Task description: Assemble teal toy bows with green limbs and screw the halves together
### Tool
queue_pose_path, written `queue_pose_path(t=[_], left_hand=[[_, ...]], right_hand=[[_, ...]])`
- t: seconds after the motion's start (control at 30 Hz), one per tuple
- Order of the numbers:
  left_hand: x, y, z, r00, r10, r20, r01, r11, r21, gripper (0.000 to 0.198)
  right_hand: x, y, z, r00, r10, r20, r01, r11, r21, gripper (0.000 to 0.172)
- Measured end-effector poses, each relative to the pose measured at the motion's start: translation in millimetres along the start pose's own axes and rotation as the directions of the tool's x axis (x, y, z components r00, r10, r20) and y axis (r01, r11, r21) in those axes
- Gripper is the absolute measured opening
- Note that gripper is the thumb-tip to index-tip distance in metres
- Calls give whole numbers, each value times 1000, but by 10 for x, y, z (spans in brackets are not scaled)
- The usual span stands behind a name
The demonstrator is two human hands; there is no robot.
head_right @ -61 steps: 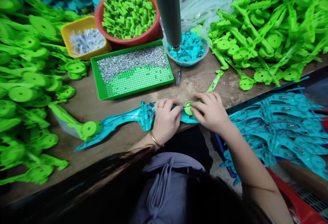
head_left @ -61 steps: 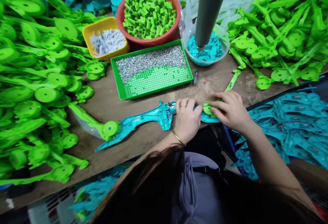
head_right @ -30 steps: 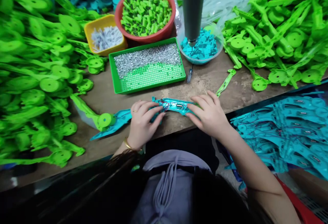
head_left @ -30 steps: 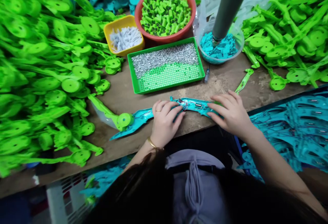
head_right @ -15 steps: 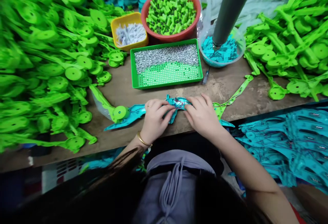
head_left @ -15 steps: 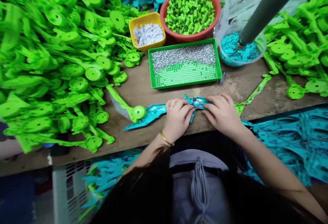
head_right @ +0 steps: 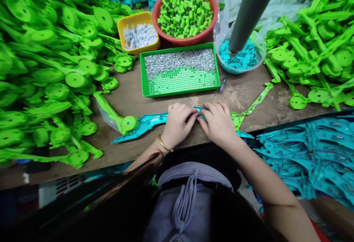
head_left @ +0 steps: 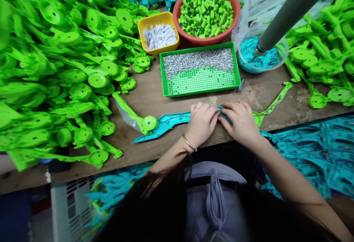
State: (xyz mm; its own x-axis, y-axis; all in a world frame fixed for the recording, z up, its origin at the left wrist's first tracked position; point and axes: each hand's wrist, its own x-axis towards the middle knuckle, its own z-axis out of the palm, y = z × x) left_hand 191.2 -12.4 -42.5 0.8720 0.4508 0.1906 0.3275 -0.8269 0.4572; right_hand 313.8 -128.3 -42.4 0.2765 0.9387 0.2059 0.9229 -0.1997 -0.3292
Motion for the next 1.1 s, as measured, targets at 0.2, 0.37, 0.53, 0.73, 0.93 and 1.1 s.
queue_pose_path(t=[0.2,0.37,0.53,0.73,0.93,1.1], left_hand=[[0,1,23,1000,-8,18,7,1000,18,19],[29,-2,38,999,4,51,-6,1000,28,19],[-4,11,52,999,37,37,-38,998,50,20],[-58,39,50,997,77,21,-79,990,120,25],[-69,15,34,994,111,9,-111,980,165,24],[-25,-22,29,988,132,81,-143,978,150,24]], right_hand=[[10,26,5,1000,23,14,-24,998,66,25],[60,18,7,988,151,38,-155,977,147,15],[101,-22,52,968,248,42,-252,957,141,12],[94,-17,81,957,286,47,-290,943,166,10],[104,2,87,947,313,72,-322,918,233,11],[150,-25,70,941,316,118,-331,931,152,14]])
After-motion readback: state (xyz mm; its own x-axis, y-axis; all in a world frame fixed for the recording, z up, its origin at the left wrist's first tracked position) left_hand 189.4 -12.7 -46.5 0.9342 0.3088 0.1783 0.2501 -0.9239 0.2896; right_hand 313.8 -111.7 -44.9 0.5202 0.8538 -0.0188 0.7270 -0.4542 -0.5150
